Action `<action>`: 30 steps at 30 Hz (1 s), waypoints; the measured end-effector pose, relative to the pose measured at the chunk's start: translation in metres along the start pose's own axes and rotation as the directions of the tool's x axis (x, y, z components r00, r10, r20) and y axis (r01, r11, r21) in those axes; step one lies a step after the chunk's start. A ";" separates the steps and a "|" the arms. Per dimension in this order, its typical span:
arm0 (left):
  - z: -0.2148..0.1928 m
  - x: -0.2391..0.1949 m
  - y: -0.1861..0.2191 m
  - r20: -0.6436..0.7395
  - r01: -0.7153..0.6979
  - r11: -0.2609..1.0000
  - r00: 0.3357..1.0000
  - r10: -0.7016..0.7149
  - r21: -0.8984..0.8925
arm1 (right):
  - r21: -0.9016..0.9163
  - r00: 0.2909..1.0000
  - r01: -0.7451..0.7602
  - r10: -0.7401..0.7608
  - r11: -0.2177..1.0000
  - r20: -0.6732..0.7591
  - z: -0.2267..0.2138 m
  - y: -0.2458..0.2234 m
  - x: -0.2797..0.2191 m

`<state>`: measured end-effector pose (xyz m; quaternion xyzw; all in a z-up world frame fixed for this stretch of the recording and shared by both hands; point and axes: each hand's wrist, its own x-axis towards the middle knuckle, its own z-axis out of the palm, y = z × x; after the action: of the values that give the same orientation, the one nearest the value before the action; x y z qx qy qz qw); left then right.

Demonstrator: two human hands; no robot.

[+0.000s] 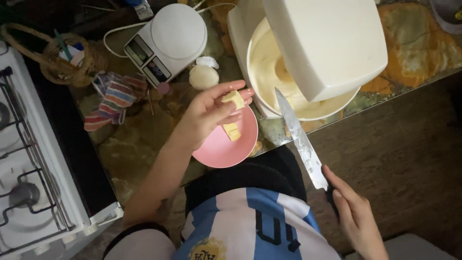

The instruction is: The person cuts small cubes of butter from a pink bowl using a knife and adds them to a stand mixer bowl. After finishing, the person moves to the sink and washes the knife and bowl under running water.

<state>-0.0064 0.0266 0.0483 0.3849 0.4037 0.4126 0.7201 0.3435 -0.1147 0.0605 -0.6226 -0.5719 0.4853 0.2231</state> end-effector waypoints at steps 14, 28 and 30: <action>-0.003 -0.007 0.009 0.028 -0.024 1.000 0.999 0.024 0.001 | -0.365 0.910 -0.411 0.402 0.835 -0.105 -0.058 -0.037 -0.043; 0.029 0.014 -0.041 0.101 -0.146 0.890 0.973 0.209 -0.432 | -0.462 0.912 0.286 -0.386 0.840 -0.138 0.005 0.022 -0.019; 0.038 0.017 -0.042 0.098 -0.121 0.857 0.976 0.195 -0.502 | -0.466 0.898 0.337 -0.428 0.818 -0.102 0.017 0.018 -0.012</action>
<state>0.0453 0.0183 0.0206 0.2496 0.1986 0.5306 0.7853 0.3394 -0.1351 0.0424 -0.5742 -0.7538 0.2238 0.2280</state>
